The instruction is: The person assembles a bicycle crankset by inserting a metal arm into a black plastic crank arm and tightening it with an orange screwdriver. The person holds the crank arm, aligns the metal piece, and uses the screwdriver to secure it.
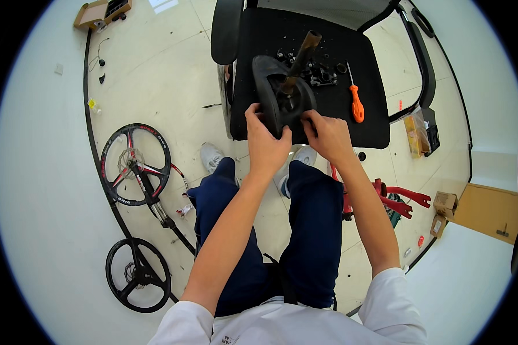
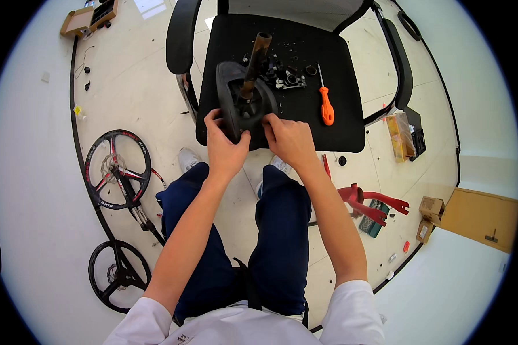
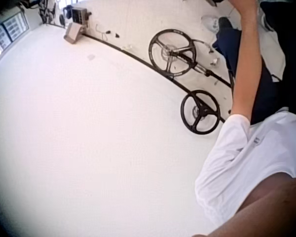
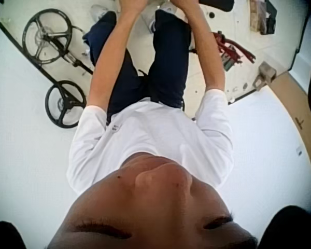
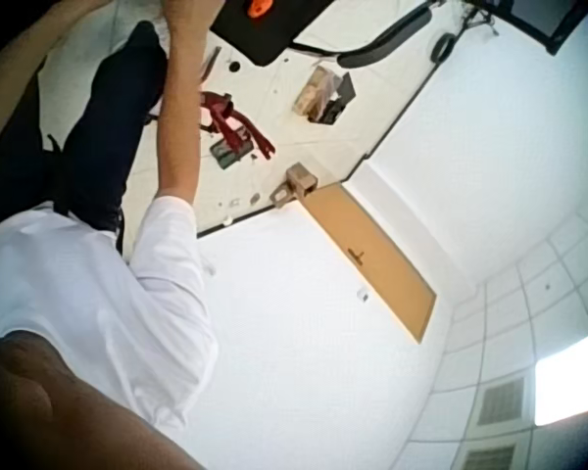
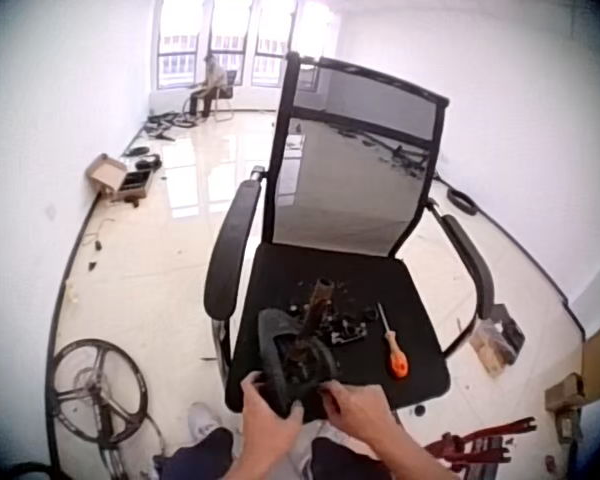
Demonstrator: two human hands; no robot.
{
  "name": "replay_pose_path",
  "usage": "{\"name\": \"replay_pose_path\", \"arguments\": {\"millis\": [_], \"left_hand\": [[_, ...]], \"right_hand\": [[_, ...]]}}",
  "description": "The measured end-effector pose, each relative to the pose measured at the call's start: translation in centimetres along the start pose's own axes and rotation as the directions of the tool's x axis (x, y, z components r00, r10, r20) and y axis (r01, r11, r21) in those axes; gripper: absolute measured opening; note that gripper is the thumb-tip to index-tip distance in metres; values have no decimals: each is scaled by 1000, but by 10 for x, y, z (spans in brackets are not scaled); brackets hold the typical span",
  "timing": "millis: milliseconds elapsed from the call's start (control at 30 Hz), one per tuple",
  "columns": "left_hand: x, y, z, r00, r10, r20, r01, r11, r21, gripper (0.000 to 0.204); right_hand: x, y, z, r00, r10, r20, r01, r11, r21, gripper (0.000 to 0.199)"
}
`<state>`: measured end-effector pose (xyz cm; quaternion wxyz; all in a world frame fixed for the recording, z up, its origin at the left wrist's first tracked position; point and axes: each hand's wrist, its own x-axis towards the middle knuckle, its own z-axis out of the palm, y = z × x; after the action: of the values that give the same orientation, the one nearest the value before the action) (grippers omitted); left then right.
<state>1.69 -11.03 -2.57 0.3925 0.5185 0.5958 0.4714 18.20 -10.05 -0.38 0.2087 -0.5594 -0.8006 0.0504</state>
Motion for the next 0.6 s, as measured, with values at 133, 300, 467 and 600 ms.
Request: {"name": "replay_pose_path", "arguments": {"millis": [133, 300, 467, 600], "left_hand": [[1, -1, 1, 1000, 15, -13, -15, 1000, 17, 69], [1, -1, 3, 1000, 18, -10, -18, 1000, -2, 68], [0, -1, 0, 1000, -10, -13, 10, 1000, 3, 68], [2, 3, 1, 999, -42, 2, 42, 997, -61, 65]], "right_hand": [[7, -2, -1, 999, -15, 42, 21, 992, -127, 9], [7, -2, -1, 998, 4, 69, 8, 985, -174, 19], [12, -9, -21, 978, 186, -95, -178, 980, 86, 23], [20, 28, -11, 870, 484, -94, -424, 833, 356, 18]]}}
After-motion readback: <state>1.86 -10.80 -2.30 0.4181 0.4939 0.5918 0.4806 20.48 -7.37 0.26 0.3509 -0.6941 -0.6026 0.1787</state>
